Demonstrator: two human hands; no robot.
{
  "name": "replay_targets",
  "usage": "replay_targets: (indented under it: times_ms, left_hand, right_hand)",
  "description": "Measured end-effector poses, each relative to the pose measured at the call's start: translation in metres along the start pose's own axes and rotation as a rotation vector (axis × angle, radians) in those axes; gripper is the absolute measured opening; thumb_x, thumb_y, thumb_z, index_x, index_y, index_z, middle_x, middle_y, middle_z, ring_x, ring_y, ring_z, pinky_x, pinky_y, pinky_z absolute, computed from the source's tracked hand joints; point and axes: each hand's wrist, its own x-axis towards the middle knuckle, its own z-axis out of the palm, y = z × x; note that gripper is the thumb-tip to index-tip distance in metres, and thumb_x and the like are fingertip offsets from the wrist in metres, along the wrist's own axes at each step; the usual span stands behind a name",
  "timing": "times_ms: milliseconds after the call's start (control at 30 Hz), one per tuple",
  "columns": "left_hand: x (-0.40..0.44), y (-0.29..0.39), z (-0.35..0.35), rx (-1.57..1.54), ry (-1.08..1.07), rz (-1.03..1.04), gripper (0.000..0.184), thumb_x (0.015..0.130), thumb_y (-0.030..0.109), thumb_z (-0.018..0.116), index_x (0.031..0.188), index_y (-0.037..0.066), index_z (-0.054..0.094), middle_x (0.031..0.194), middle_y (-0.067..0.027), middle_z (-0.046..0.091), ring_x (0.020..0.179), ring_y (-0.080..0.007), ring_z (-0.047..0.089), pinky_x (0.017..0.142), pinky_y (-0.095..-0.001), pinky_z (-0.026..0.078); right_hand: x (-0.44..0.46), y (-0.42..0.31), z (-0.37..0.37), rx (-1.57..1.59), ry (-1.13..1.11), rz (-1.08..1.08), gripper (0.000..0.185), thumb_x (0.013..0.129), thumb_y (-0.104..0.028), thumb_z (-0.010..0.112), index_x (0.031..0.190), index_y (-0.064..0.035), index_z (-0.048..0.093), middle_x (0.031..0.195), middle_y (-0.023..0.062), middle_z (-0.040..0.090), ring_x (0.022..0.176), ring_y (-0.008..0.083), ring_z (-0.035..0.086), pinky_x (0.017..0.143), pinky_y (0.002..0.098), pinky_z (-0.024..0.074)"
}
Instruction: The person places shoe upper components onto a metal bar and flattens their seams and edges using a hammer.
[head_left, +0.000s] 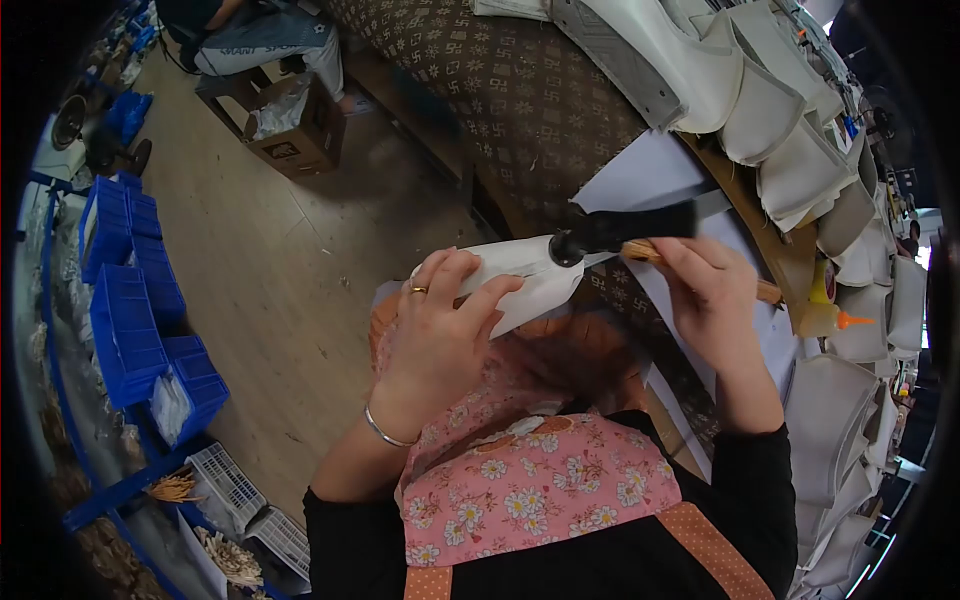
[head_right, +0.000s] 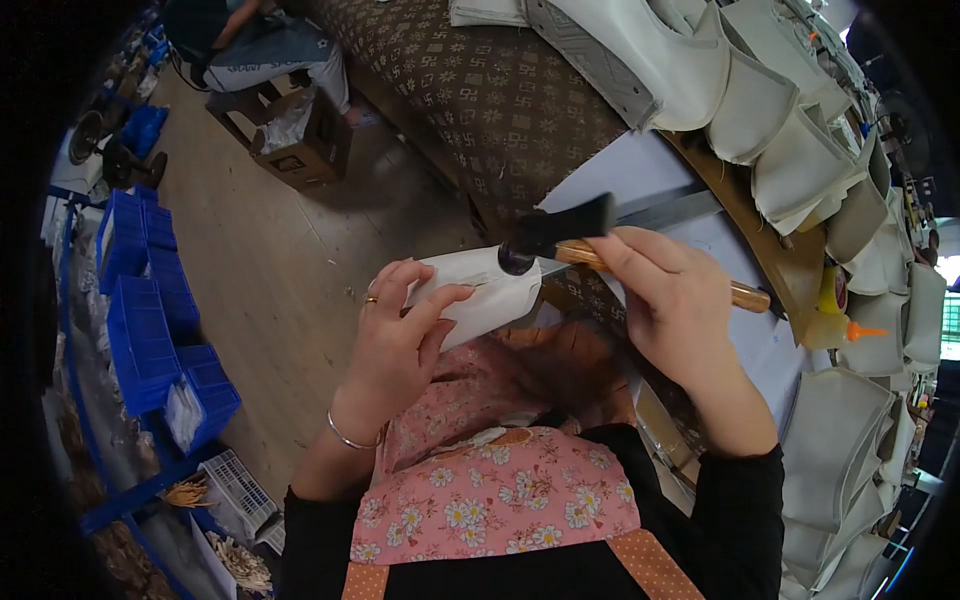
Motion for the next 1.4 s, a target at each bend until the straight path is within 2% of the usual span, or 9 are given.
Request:
replay_targets:
  times_ms: [100, 200, 367, 433, 567, 633, 933, 1133, 1400]
  left_hand:
    - [-0.004, -0.002, 0.002, -0.06, 0.019, -0.004, 0.038, 0.077, -0.004, 0.071, 0.112, 0.012, 0.067, 0.123, -0.0133, 0.05, 0.119, -0.0382, 0.049, 0.099, -0.0462, 0.044]
    - [-0.003, -0.006, 0.001, -0.042, 0.04, 0.02, 0.036, 0.079, 0.004, 0.072, 0.113, 0.013, 0.064, 0.123, -0.0118, 0.052, 0.121, -0.0365, 0.049, 0.099, -0.0484, 0.042]
    - [-0.006, -0.01, -0.012, -0.111, 0.029, -0.024, 0.034, 0.075, 0.008, 0.078, 0.106, 0.01, 0.065, 0.121, -0.0134, 0.057, 0.12, -0.0369, 0.054, 0.098, -0.0465, 0.046]
    - [-0.009, -0.01, -0.008, -0.099, 0.056, -0.025, 0.033, 0.075, 0.01, 0.079, 0.105, 0.009, 0.065, 0.121, -0.0135, 0.058, 0.12, -0.0368, 0.054, 0.098, -0.0461, 0.046]
    - [-0.009, -0.007, -0.005, -0.075, 0.091, -0.047, 0.034, 0.07, 0.005, 0.082, 0.101, 0.007, 0.067, 0.12, -0.0121, 0.058, 0.119, -0.0355, 0.055, 0.096, -0.0439, 0.048]
    - [-0.009, -0.008, -0.005, -0.077, 0.072, -0.046, 0.033, 0.073, 0.008, 0.08, 0.102, 0.008, 0.066, 0.121, -0.0127, 0.058, 0.119, -0.036, 0.055, 0.097, -0.0446, 0.047]
    - [-0.011, -0.011, -0.003, -0.135, 0.094, -0.049, 0.033, 0.073, 0.011, 0.08, 0.104, 0.01, 0.067, 0.123, -0.0149, 0.056, 0.12, -0.036, 0.054, 0.097, -0.0446, 0.047]
    - [-0.026, -0.017, -0.026, -0.023, 0.107, -0.097, 0.044, 0.066, 0.013, 0.086, 0.106, 0.016, 0.07, 0.134, -0.017, 0.048, 0.12, -0.036, 0.054, 0.099, -0.0476, 0.044]
    - [-0.034, -0.015, -0.026, -0.043, 0.003, -0.237, 0.058, 0.06, 0.012, 0.089, 0.113, 0.025, 0.069, 0.141, -0.0177, 0.041, 0.112, -0.0321, 0.057, 0.1, -0.0473, 0.043]
  right_hand:
    - [-0.012, -0.006, 0.017, 0.323, 0.32, 0.082, 0.049, 0.07, 0.008, 0.063, 0.116, -0.0075, 0.067, 0.102, 0.0117, 0.071, 0.084, 0.0314, 0.068, 0.07, 0.0365, 0.0545]
    - [-0.004, -0.013, 0.02, 0.056, -0.105, -0.013, 0.053, 0.069, 0.007, 0.063, 0.119, -0.0099, 0.065, 0.109, 0.0091, 0.069, 0.088, 0.0314, 0.068, 0.071, 0.0397, 0.0554]
    - [0.002, -0.011, 0.002, 0.016, -0.124, -0.05, 0.049, 0.069, 0.007, 0.061, 0.115, -0.0095, 0.067, 0.11, 0.0088, 0.069, 0.087, 0.0315, 0.068, 0.071, 0.0398, 0.0552]
    - [0.008, -0.015, -0.011, -0.019, -0.103, -0.048, 0.034, 0.075, 0.01, 0.066, 0.104, -0.0069, 0.069, 0.087, 0.0112, 0.067, 0.075, 0.0328, 0.064, 0.065, 0.038, 0.0513]
    - [-0.011, -0.013, 0.021, 0.362, 0.231, 0.062, 0.047, 0.067, 0.006, 0.064, 0.112, -0.0092, 0.069, 0.106, 0.0107, 0.07, 0.083, 0.0316, 0.067, 0.066, 0.0371, 0.0535]
    - [0.001, -0.014, 0.018, 0.08, -0.055, -0.045, 0.047, 0.067, 0.008, 0.063, 0.111, -0.0082, 0.07, 0.105, 0.0112, 0.071, 0.081, 0.0326, 0.067, 0.066, 0.0374, 0.0534]
    - [0.006, -0.016, 0.025, 0.355, 0.188, -0.096, 0.05, 0.067, 0.012, 0.061, 0.112, -0.0086, 0.069, 0.107, 0.0097, 0.071, 0.085, 0.0331, 0.068, 0.07, 0.0381, 0.0545]
    - [0.011, -0.015, 0.001, -0.084, -0.131, -0.07, 0.047, 0.068, 0.007, 0.063, 0.111, -0.0108, 0.068, 0.104, 0.008, 0.07, 0.082, 0.0309, 0.067, 0.067, 0.0395, 0.0535]
    - [0.022, -0.031, 0.018, 0.07, -0.118, -0.102, 0.028, 0.079, 0.01, 0.064, 0.103, -0.0049, 0.068, 0.098, 0.014, 0.071, 0.086, 0.0306, 0.069, 0.073, 0.0344, 0.0537]
